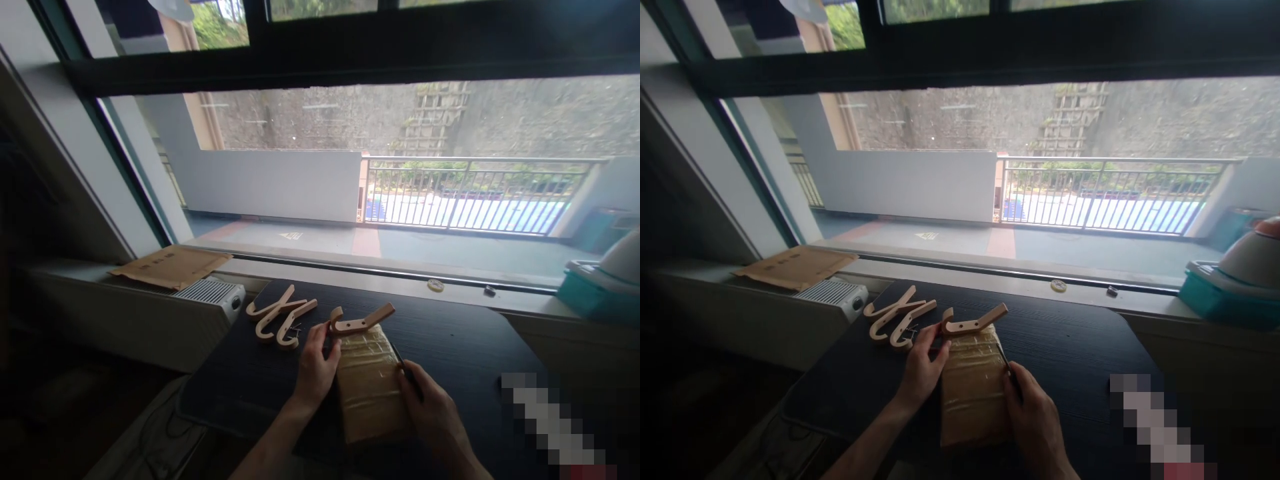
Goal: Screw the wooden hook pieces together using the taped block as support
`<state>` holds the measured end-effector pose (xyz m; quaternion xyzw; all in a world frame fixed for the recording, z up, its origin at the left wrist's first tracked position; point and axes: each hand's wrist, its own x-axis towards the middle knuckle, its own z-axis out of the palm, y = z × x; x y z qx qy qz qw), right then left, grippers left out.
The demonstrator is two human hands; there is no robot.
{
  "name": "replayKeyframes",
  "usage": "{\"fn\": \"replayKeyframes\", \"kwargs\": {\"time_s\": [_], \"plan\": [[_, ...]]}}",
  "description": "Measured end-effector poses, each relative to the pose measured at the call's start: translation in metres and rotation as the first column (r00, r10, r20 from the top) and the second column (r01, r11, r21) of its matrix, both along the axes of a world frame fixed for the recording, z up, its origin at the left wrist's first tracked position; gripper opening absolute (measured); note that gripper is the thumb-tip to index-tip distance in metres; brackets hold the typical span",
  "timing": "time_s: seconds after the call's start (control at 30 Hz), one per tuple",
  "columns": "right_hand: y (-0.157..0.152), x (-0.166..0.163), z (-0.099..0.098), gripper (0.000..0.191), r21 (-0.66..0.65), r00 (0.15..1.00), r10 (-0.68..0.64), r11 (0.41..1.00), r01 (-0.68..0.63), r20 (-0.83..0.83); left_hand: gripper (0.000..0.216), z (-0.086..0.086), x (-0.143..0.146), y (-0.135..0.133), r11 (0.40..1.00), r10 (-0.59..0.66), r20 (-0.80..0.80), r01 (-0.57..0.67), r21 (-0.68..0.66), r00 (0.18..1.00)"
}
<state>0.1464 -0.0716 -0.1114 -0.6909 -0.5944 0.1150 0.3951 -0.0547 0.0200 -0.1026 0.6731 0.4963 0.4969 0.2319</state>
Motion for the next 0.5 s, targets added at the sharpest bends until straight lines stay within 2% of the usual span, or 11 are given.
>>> {"fn": "replayKeyframes", "kwargs": {"time_s": [0.07, 0.13, 0.23, 0.3, 0.37, 0.5], "plan": [[-0.003, -0.003, -0.006, 0.037, -0.007, 0.999, -0.048, 0.999, 0.048, -0.013, 0.03, 0.004, -0.001, 0.005, 0.999, -0.052, -0.069, 0.053, 0.01, 0.996], [-0.004, -0.003, -0.01, 0.039, -0.048, 0.998, -0.065, 0.997, 0.064, -0.009, 0.026, 0.013, -0.015, 0.014, 0.996, -0.091, -0.151, 0.091, -0.007, 0.984], [-0.003, 0.001, -0.017, 0.041, -0.096, 0.997, -0.072, 0.993, 0.068, -0.03, 0.02, 0.029, -0.053, 0.021, 1.0, 0.019, -0.336, -0.017, 0.008, 0.942], [-0.002, 0.001, -0.02, 0.041, -0.09, 0.994, -0.1, 0.991, 0.096, -0.045, 0.022, 0.036, -0.077, 0.02, 0.995, 0.065, -0.501, -0.095, -0.033, 0.863], [-0.002, 0.001, -0.023, 0.041, -0.086, 0.992, -0.112, 0.991, 0.107, -0.053, 0.022, 0.037, -0.091, 0.015, 0.994, 0.035, -0.62, -0.094, -0.063, 0.784], [-0.002, 0.002, -0.022, 0.043, -0.104, 0.995, -0.083, 0.992, 0.077, -0.053, 0.023, 0.031, -0.094, 0.008, 0.993, -0.002, -0.754, -0.087, -0.078, 0.657]]}}
